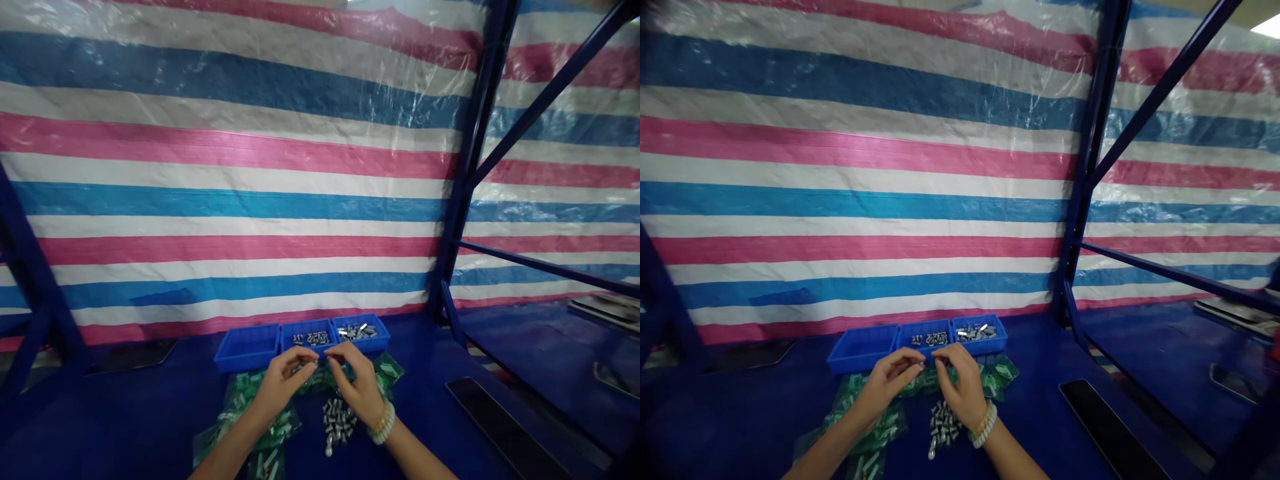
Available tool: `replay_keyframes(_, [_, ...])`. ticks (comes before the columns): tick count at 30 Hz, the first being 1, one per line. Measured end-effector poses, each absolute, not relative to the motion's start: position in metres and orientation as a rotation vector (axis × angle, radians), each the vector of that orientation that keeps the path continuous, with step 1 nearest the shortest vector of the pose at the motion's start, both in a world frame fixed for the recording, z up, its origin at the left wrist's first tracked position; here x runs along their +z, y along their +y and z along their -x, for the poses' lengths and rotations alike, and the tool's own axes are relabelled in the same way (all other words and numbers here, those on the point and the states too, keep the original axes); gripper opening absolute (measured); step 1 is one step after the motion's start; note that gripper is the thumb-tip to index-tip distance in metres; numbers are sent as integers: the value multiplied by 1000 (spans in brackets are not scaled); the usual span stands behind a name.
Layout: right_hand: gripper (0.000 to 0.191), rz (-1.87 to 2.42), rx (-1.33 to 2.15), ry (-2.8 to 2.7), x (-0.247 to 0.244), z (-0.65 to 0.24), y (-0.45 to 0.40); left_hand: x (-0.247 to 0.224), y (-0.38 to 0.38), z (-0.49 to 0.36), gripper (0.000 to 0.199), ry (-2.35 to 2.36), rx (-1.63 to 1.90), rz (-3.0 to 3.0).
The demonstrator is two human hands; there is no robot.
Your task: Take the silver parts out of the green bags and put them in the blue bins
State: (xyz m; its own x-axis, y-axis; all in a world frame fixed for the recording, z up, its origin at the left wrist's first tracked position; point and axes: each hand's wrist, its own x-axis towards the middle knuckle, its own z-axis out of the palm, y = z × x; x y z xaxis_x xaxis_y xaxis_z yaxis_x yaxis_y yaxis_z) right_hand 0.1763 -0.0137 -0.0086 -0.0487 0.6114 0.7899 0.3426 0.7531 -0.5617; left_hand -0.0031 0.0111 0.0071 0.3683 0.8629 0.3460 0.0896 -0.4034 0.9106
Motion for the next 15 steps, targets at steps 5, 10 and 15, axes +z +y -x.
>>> replay_keyframes(5, [22,671,284,-1750,-10,-175,-15,4,6,0,18,823,1153,-1684])
replay_keyframes(10, [18,653,297,-1783,-7,-175,-15,1,5,-2,23,882,1144,-1598])
replay_keyframes(15, [13,670,269,-1777,-4,-177,-15,-1,4,-4,29,866,1142,-1571])
